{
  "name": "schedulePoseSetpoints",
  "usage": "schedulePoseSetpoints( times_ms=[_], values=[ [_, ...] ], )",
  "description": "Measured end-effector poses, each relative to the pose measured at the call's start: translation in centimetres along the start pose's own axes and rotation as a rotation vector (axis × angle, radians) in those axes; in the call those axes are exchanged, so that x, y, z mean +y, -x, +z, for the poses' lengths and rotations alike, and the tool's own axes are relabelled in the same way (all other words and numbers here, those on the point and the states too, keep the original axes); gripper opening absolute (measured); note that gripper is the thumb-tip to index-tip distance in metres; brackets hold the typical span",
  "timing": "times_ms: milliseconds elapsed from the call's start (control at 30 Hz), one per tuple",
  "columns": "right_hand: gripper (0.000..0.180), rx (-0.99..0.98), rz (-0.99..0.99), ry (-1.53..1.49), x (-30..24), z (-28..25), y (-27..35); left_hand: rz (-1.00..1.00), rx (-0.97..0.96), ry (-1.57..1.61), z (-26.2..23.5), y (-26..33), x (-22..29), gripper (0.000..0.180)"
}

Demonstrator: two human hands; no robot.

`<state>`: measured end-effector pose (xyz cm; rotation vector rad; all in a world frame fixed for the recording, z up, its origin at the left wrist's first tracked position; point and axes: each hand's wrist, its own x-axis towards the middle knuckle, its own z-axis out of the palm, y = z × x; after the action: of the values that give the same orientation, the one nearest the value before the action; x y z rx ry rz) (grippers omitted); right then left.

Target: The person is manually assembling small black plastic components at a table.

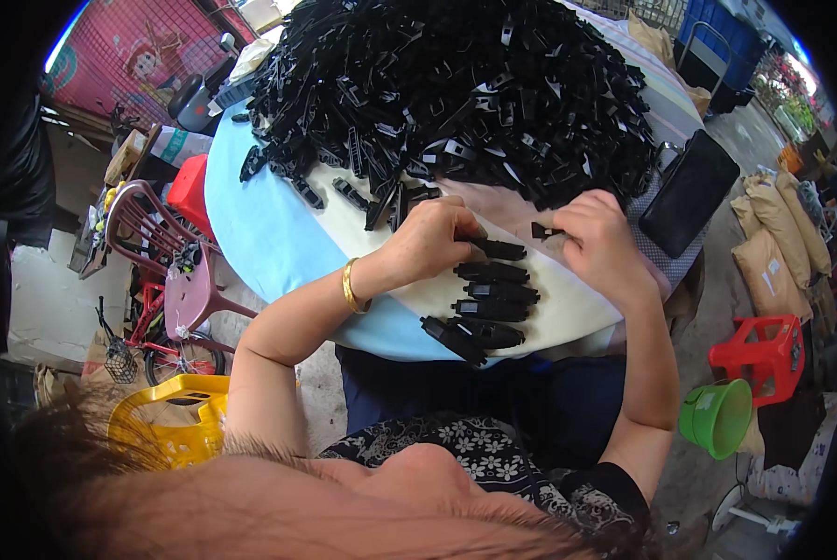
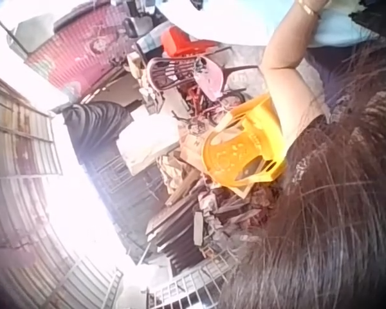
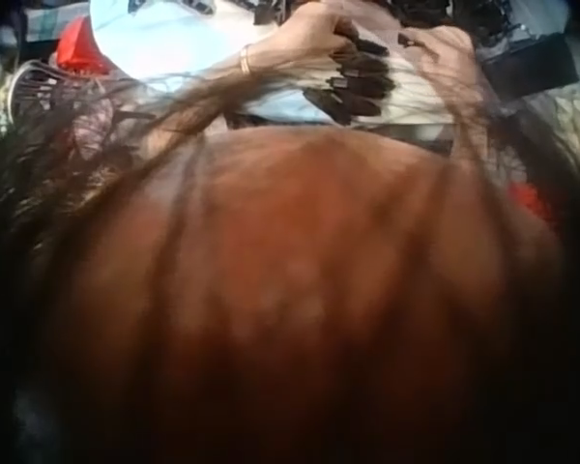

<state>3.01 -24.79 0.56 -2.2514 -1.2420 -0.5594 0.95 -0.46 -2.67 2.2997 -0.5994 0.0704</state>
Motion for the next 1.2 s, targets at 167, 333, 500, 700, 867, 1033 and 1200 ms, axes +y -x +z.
schedulePoseSetpoints(
  times_ms=[167, 333, 500, 700, 867, 1033, 1200],
  values=[
    [0.013, -0.061, 0.085, -0.089, -1.1, 1.7, 0.9, -0.017, -0.003, -0.002, 0.2, -0.1, 0.1, 0.019],
    [0.011, -0.042, 0.085, -0.098, -1.5, 2.9, 0.8, -0.037, 0.004, 0.037, 0.4, -0.2, 0.7, 0.019],
    [0.009, -0.04, 0.086, -0.143, -2.0, 3.6, 0.0, 0.094, 0.038, -0.035, 1.0, 0.3, 0.5, 0.02],
    [0.019, 0.078, 0.176, -0.065, 0.3, 2.7, 0.5, 0.082, 0.151, -0.354, -3.1, 1.4, 0.7, 0.047],
    [0.026, 0.044, 0.203, 0.37, 1.6, 4.7, -0.6, -0.088, 0.197, -0.754, -4.2, 2.9, -0.8, 0.028],
    [0.029, 0.09, 0.144, 0.211, 1.2, 4.4, -0.2, 0.156, 0.188, -0.624, -1.2, 2.9, 0.0, 0.02],
    [0.035, 0.178, 0.415, -0.434, -1.0, 4.1, -0.1, 0.319, 0.068, -0.242, 0.0, 0.9, -0.3, 0.026]
  ],
)
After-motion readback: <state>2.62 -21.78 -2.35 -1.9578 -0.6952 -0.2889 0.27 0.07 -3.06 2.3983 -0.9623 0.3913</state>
